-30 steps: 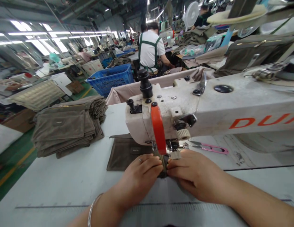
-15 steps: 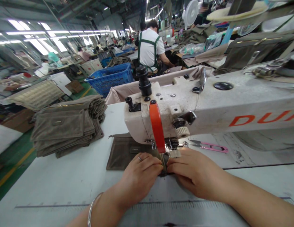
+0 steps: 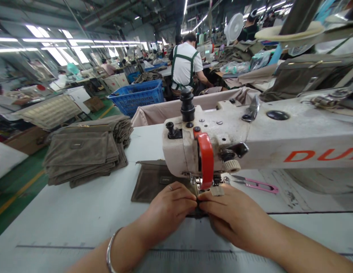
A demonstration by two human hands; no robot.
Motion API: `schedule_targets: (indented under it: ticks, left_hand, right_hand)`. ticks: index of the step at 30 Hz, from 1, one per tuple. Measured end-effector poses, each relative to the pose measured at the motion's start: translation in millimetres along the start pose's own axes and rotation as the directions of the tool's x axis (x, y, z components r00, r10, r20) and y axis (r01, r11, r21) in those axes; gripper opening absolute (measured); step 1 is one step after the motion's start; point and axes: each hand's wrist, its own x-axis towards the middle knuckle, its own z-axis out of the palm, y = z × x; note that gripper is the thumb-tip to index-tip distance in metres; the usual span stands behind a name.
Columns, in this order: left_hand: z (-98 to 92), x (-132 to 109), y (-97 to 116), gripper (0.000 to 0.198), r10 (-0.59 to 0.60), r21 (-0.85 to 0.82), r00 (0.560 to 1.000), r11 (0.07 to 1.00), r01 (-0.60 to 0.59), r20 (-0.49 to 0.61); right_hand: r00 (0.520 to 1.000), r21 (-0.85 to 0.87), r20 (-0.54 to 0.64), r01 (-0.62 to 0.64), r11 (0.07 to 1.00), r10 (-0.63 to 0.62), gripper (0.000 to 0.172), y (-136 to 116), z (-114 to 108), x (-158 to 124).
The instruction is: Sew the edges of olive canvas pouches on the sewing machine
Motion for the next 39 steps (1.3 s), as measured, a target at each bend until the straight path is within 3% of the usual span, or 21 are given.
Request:
schedule_targets:
  ticks: [9,17,25,28,32,36,39]
  left_hand:
    - [-4.1,13.1,-17.8,0.019,-0.057,0.06,0.998,0.997,0.055,0.029]
    - [-1.1,18.3,-34.4,0.014,-0.166,0.11,0.985,0.979,0.171,-0.048]
    - [4.1,17.9,-46.8,0.018,-0.2,0.184,0.979,0.962,0.202,-0.032]
    - [-0.5,19.8,-41.5,0.018,-0.204,0.202,0.979,0.959,0.2,-0.001]
    - [-13.7,26.0,-17.6,0.014,-0.219,0.23,0.974,0.952,0.203,0.048]
    - [-22.8,30.6,9.8,0.018,-0.321,0.224,0.93,0.934,0.279,0.181]
    - [-23.4,31.0,18.3,0.021,-0.365,0.205,0.907,0.923,0.325,0.21]
  right_hand:
    - [0.989,-0.128,-0.139,-0.068,0.989,0.05,0.039,4.7,9.8,2.5]
    - [0.99,-0.212,-0.073,-0.135,0.968,0.122,0.041,5.6,14.8,5.1]
    - [0.987,-0.218,-0.03,-0.161,0.963,0.159,0.041,5.9,13.0,5.7]
    - [0.987,-0.214,-0.035,-0.161,0.964,0.157,0.04,6.2,12.3,6.8]
    - [0.986,-0.189,-0.054,-0.165,0.968,0.157,0.038,5.8,11.5,7.3]
    - [0.987,-0.169,-0.044,-0.161,0.972,0.155,0.038,6.7,10.5,6.2]
    - [0.99,-0.156,-0.055,-0.141,0.978,0.133,0.038,7.9,10.0,4.8]
